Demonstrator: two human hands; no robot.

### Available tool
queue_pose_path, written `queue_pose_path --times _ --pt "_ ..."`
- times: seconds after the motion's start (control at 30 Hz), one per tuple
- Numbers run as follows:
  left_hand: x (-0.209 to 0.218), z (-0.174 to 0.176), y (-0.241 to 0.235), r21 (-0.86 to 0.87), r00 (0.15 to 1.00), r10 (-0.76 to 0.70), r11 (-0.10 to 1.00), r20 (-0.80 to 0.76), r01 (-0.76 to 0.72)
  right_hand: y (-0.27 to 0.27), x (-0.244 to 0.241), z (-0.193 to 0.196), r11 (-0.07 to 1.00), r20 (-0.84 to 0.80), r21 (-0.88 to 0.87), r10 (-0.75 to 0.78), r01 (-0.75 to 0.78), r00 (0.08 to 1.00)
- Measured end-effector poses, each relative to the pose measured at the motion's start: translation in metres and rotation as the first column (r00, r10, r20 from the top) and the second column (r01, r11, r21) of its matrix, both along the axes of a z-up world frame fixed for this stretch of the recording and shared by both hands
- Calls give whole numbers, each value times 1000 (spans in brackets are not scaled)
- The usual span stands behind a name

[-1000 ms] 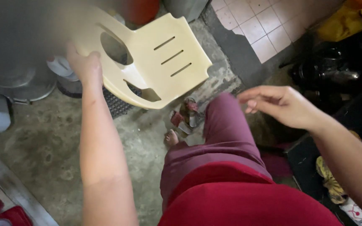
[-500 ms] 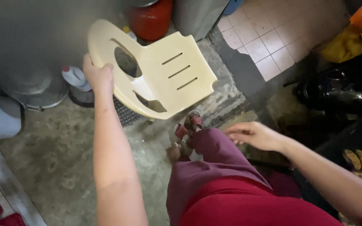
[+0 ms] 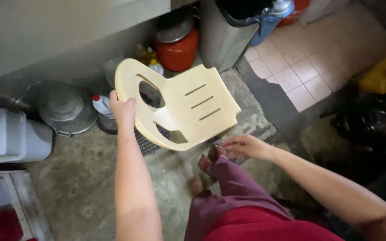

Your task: Washing grains in a strainer under a faucet and heating food in a microwave.

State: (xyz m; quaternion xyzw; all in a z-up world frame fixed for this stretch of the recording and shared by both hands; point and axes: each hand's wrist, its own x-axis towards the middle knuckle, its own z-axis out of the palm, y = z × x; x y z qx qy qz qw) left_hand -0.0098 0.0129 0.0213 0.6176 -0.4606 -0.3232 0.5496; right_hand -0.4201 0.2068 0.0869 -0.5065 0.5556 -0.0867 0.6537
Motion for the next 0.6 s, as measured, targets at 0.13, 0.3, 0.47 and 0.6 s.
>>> queue_pose_path --times 0.13,0.3,0.47,0.6 --pt "4 3 1 61 1000 -11 998 -2 11 -50 -7 -16 992 -23 -34 120 -121 992" --pt "0 20 2 161 999 9 987 49 -17 -108 -50 -109 989 40 92 -122 118 992" --pt "-13 50 7 292 994 97 950 46 -106 -144 -82 -209 973 -66 116 -195 201 979" --pt "-17 57 8 369 991 137 921 -7 -125 -171 -130 -320 988 -204 62 -127 142 971"
